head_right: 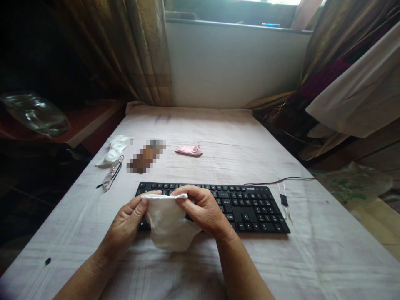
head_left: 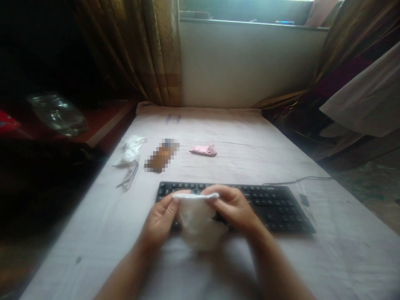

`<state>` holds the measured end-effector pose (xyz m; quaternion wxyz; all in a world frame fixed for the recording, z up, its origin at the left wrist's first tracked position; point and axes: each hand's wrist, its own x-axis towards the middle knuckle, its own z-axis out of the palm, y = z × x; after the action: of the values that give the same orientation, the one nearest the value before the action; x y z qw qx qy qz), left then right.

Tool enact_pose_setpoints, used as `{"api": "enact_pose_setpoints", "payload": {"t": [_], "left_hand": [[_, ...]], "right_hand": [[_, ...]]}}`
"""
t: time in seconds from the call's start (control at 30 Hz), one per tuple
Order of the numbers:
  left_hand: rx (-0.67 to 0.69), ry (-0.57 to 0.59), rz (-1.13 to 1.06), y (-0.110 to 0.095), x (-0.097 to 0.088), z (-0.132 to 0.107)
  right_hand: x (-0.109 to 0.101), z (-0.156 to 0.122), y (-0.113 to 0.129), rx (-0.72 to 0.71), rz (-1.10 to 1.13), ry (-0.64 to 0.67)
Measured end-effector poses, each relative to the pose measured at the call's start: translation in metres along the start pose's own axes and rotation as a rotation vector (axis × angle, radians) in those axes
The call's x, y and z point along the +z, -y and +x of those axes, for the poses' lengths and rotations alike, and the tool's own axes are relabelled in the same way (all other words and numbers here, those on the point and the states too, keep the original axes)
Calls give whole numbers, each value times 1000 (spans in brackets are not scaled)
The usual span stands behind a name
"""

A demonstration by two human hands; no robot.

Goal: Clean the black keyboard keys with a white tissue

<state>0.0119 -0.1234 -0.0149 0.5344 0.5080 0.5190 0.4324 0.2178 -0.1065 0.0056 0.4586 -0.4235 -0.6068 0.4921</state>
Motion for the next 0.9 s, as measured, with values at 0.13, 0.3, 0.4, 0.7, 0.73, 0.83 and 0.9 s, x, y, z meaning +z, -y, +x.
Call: {"api": "enact_pose_setpoints", "payload": {"t": [0.13,0.3,0.4,0.7,0.73,0.83,0.9], "left_hand": [[16,-80,-30,1,1,2],[70,-25,-1,2,-1,5],[137,17,84,2,-2,4],[305,-184,465,2,5,0],[306,-195,501,2,5,0],[307,-164,566,1,5,0],[288,-144,568,1,5,-1]], "right_hand": [[0,1,-6,-91,18,3],[-2,-2,-9,-51,-102,16],[-4,-4,-5,-55,-171,72],[4,-4,-8,-254,-421,-58],[5,-4,-10,-301,-461,-84],[9,-4,-12,-449,-582,-146],[13,-5,-12,-526,-631,-174]]}}
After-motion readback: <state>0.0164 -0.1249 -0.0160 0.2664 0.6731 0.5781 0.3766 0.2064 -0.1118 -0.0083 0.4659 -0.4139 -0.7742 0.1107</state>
